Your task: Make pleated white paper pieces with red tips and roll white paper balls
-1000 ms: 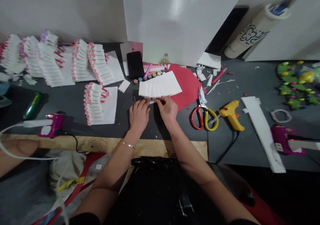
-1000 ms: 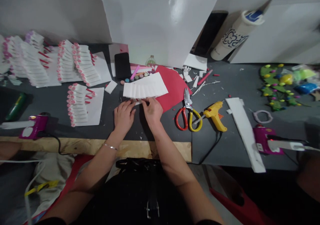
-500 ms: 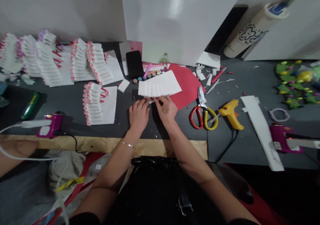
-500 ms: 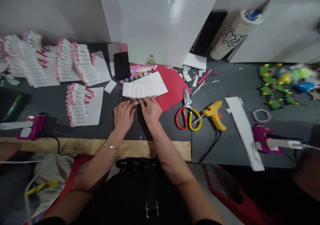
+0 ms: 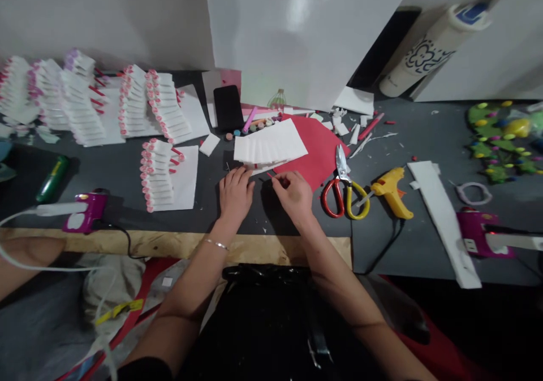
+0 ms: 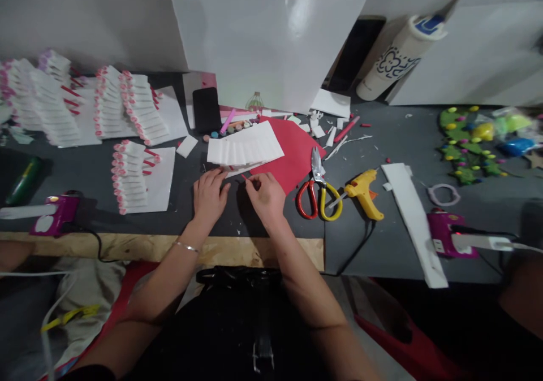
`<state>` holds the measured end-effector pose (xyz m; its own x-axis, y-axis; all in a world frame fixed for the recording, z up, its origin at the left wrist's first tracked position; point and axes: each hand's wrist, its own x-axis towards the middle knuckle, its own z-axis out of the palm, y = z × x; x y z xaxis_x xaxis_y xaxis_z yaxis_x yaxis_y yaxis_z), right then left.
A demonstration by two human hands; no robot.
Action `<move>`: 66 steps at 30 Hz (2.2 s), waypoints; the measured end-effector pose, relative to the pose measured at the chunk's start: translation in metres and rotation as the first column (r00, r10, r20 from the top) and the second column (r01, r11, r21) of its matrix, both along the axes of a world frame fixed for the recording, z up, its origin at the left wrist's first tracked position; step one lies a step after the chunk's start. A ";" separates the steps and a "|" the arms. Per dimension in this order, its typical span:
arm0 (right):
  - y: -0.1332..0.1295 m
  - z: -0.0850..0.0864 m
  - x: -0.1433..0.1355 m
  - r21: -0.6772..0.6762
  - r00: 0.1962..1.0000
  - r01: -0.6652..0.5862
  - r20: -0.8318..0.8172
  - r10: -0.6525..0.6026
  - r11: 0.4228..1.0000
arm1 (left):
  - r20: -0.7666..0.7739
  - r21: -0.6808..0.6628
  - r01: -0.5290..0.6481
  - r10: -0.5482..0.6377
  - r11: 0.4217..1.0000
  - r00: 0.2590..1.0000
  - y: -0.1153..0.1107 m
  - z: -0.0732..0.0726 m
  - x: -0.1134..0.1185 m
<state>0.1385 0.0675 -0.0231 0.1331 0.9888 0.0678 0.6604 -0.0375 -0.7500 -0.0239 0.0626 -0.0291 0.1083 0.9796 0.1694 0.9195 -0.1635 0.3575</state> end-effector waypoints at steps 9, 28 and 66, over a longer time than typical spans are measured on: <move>-0.008 0.004 0.002 0.027 0.964 -0.108 -0.243 0.112 0.994 | 0.355 0.046 -0.051 0.032 0.998 0.934 -0.005 0.011 0.005; 0.015 0.003 0.000 0.090 0.967 -0.100 -0.226 0.118 0.991 | 0.333 -0.017 -0.013 0.018 1.000 0.943 0.004 0.016 0.005; 0.029 -0.005 -0.026 -0.028 0.996 0.093 -0.014 -0.093 0.995 | -0.097 -0.035 0.042 -0.045 0.999 0.994 -0.001 -0.002 0.006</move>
